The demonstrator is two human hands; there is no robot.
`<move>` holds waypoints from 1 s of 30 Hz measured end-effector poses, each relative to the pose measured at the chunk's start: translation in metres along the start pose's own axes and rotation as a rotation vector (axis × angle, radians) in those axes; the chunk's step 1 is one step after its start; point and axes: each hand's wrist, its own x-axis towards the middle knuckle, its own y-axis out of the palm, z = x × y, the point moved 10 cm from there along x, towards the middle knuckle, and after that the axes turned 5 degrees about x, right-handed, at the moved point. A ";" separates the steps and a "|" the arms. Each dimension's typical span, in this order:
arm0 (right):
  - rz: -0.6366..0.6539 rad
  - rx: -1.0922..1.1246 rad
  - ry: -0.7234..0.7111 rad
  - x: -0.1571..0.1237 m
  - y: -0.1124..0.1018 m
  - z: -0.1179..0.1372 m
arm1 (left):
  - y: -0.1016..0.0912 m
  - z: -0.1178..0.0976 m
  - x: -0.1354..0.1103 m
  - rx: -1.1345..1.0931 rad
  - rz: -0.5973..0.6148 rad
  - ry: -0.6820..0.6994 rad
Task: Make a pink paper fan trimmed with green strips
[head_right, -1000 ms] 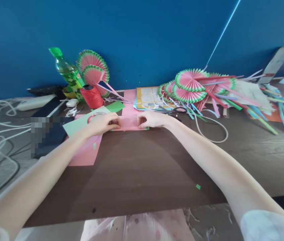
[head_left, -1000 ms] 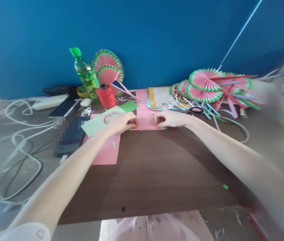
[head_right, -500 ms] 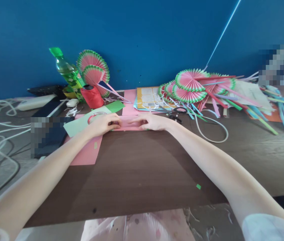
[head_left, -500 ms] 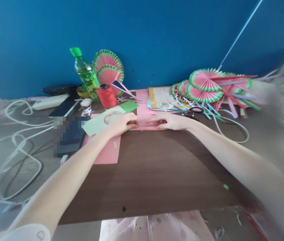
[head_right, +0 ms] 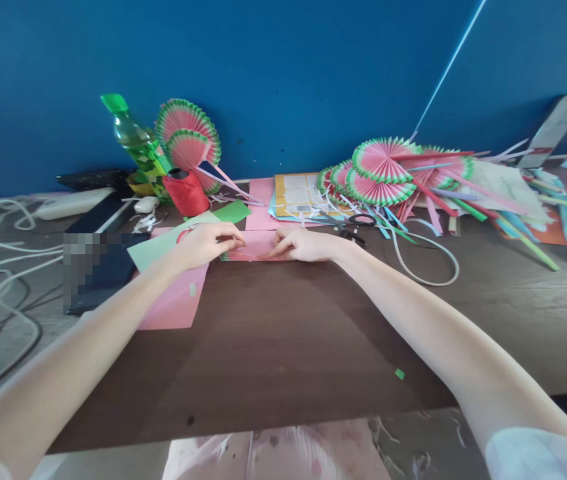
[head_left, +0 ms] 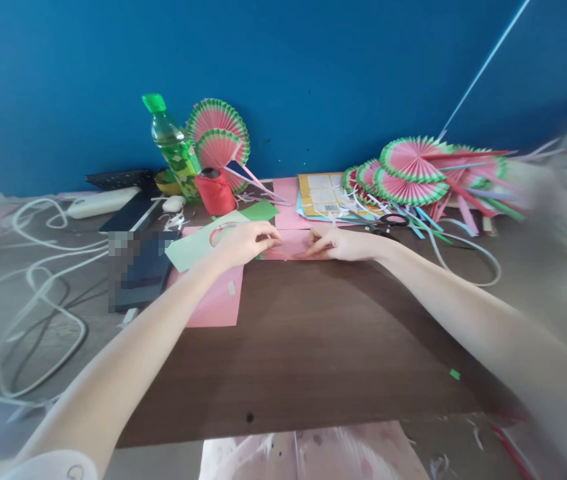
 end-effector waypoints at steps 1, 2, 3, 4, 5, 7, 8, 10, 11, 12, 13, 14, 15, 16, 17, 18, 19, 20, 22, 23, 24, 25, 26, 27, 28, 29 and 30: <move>0.002 0.002 -0.006 0.000 0.000 0.000 | -0.001 -0.001 0.000 -0.007 0.000 -0.007; 0.006 0.001 -0.009 0.000 0.000 0.000 | 0.000 0.000 0.000 -0.002 0.009 -0.014; 0.013 -0.002 -0.011 0.000 0.000 0.001 | 0.001 0.001 0.000 0.013 0.029 -0.022; 0.018 -0.007 -0.010 0.000 0.001 0.001 | 0.003 0.004 0.000 0.033 0.054 -0.029; 0.022 -0.012 -0.007 -0.001 0.001 0.001 | 0.006 0.006 0.000 0.052 0.081 -0.032; 0.030 -0.018 0.002 -0.001 0.001 0.001 | 0.011 0.011 0.000 0.071 0.139 -0.030; 0.030 -0.021 0.008 -0.001 0.001 0.001 | 0.013 0.013 0.000 0.065 0.163 -0.026; 0.028 -0.024 0.022 -0.001 0.001 0.000 | 0.016 0.015 -0.001 0.042 0.197 -0.024; 0.029 -0.023 0.026 -0.001 0.001 0.000 | 0.017 0.015 -0.001 0.032 0.211 -0.024; 0.031 -0.020 0.028 -0.001 0.001 -0.001 | 0.019 0.014 0.000 0.024 0.223 -0.020; 0.034 -0.015 0.028 -0.001 0.001 -0.001 | 0.021 0.012 0.000 0.019 0.233 -0.011; 0.037 -0.010 0.027 -0.001 0.002 -0.001 | 0.022 0.010 0.000 0.016 0.241 0.002; 0.039 -0.006 0.024 -0.001 0.002 -0.002 | 0.024 0.008 -0.001 0.015 0.245 0.021; 0.038 -0.003 0.020 -0.001 0.002 -0.002 | 0.025 0.005 -0.001 0.015 0.245 0.047; 0.032 -0.002 0.015 -0.001 0.002 -0.002 | 0.026 0.003 -0.001 0.017 0.240 0.076; 0.027 -0.001 0.011 -0.001 0.001 -0.003 | 0.027 0.001 -0.002 0.024 0.233 0.104; 0.021 0.000 0.010 -0.001 0.000 -0.003 | 0.027 0.000 -0.002 0.036 0.225 0.126; 0.014 0.003 0.011 -0.001 -0.001 -0.003 | 0.028 0.000 -0.003 0.050 0.218 0.140; -0.012 0.008 0.022 -0.002 -0.004 -0.003 | 0.029 0.002 -0.003 0.070 0.216 0.139; -0.029 0.011 0.031 -0.003 -0.006 -0.003 | 0.029 0.004 -0.003 0.069 0.221 0.132; -0.054 0.015 0.045 -0.003 -0.008 -0.004 | 0.030 0.004 -0.003 0.060 0.229 0.125; -0.085 0.018 0.064 -0.004 -0.012 -0.004 | 0.030 0.004 -0.002 0.048 0.237 0.119; -0.116 0.015 0.088 -0.004 -0.015 -0.005 | 0.029 0.003 -0.002 0.040 0.244 0.115; -0.143 0.003 0.111 -0.005 -0.018 -0.005 | 0.028 0.002 -0.002 0.044 0.249 0.112; -0.160 -0.019 0.133 -0.005 -0.020 -0.005 | 0.027 0.001 -0.002 0.066 0.249 0.108; -0.165 -0.049 0.152 -0.006 -0.021 -0.004 | 0.025 0.001 -0.002 0.103 0.242 0.101; -0.156 -0.083 0.169 -0.005 -0.022 -0.002 | 0.022 0.000 -0.001 0.151 0.226 0.092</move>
